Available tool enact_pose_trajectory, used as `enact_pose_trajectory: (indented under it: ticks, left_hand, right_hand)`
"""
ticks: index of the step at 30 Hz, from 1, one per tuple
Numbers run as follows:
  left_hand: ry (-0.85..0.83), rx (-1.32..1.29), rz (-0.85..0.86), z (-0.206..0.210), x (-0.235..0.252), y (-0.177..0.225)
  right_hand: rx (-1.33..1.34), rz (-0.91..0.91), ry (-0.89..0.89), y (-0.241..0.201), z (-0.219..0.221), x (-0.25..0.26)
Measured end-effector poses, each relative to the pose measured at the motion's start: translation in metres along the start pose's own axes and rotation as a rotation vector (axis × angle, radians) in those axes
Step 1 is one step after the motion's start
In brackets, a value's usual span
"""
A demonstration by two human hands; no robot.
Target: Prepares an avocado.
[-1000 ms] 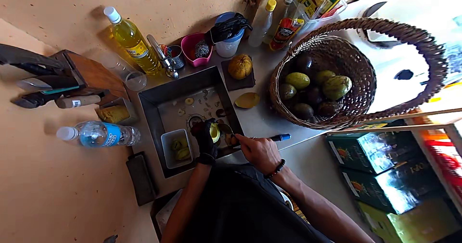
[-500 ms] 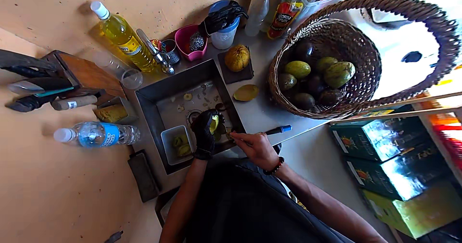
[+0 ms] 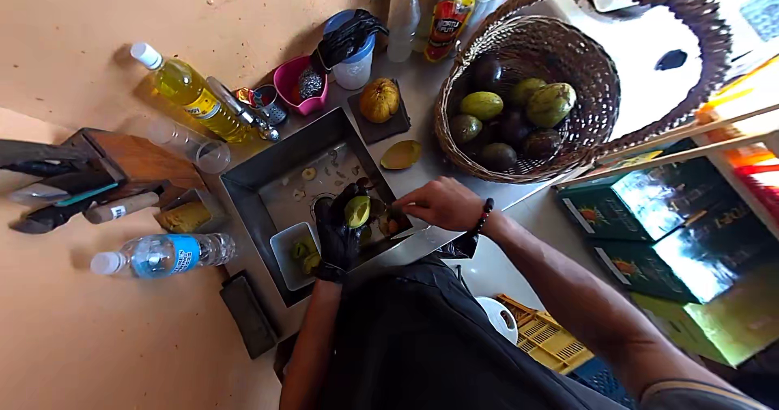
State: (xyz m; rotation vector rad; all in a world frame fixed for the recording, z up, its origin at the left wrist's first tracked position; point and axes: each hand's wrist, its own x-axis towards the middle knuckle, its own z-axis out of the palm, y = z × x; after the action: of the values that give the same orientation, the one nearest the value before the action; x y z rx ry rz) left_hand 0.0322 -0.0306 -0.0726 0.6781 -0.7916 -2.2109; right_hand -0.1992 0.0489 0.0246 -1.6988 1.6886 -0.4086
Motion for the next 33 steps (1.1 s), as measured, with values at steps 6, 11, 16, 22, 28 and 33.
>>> enact_pose_trajectory:
  ticks: [6, 11, 16, 22, 28, 33]
  left_hand:
    - [0.205, 0.567, -0.161, 0.015, 0.007, -0.005]
    - [0.405, -0.07, -0.119, 0.044, -0.017, 0.0]
    - [0.329, -0.362, -0.308, -0.001, 0.007, -0.017]
    - [0.365, -0.233, -0.275, 0.011, 0.002, -0.009]
    - [0.433, -0.026, -0.016, 0.038, -0.012, -0.009]
    - [0.446, -0.116, 0.12, 0.045, -0.004, -0.009]
  right_hand:
    - [-0.671, -0.192, -0.066, -0.038, -0.001, 0.01]
    - [-0.64, -0.235, 0.041, -0.02, 0.024, 0.015]
    - [-0.562, -0.458, 0.22, 0.025, 0.051, 0.014]
    - [-0.525, -0.48, 0.313, 0.039, 0.06, 0.016]
    - [-0.45, -0.348, 0.453, 0.027, 0.093, 0.009]
    - [-0.237, -0.187, 0.559, 0.008, 0.113, 0.002]
